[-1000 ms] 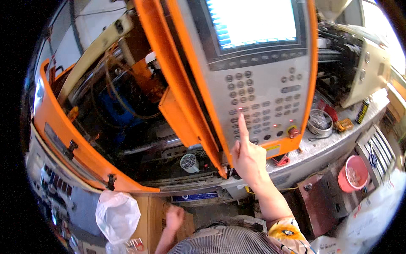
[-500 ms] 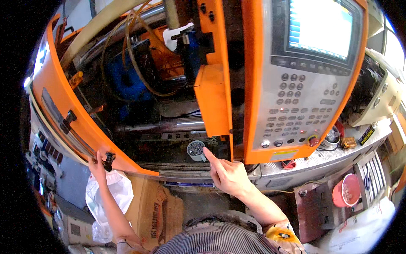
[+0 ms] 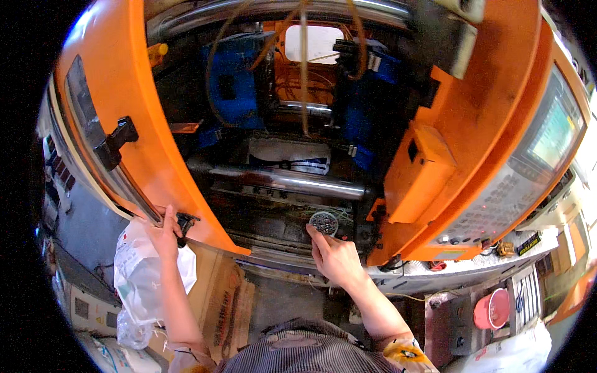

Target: The person operates a plastic injection molding machine, retrieves white plastic components, and assembles them by hand. They repeatedly open the machine door, insert small parts into the mold, and then remove and inspect the finished assemblies.

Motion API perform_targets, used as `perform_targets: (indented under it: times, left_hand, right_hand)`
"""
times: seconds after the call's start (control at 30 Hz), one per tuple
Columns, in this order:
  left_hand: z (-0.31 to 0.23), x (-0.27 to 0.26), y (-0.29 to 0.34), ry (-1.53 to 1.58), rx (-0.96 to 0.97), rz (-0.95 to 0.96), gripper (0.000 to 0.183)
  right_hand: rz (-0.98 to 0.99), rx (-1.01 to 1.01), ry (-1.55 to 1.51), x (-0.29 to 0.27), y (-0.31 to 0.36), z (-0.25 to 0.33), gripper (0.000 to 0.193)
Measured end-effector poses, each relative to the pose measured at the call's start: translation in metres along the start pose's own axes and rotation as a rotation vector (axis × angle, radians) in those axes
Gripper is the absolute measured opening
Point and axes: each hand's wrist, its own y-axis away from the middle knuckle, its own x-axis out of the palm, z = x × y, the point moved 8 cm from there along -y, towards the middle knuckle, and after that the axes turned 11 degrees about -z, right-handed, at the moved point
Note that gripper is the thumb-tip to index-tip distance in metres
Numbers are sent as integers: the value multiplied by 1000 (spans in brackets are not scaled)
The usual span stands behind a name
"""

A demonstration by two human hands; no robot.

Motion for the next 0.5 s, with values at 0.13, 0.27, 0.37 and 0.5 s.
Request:
perform_targets:
  times: [0.13, 0.27, 0.37, 0.5]
  left_hand:
    - [3, 0, 0, 52, -45, 3, 19]
    - [3, 0, -1, 89, -51, 36, 18]
    - [8, -1, -1, 84, -96, 30, 20]
    - [8, -2, -1, 84, -59, 37, 21]
  right_hand:
    - [40, 19, 24, 31, -19, 18, 42]
    - [45, 40, 17, 50, -29, 34, 42]
    - [45, 54, 7, 56, -34, 40, 41]
    - [70, 82, 50, 68, -33, 36, 42]
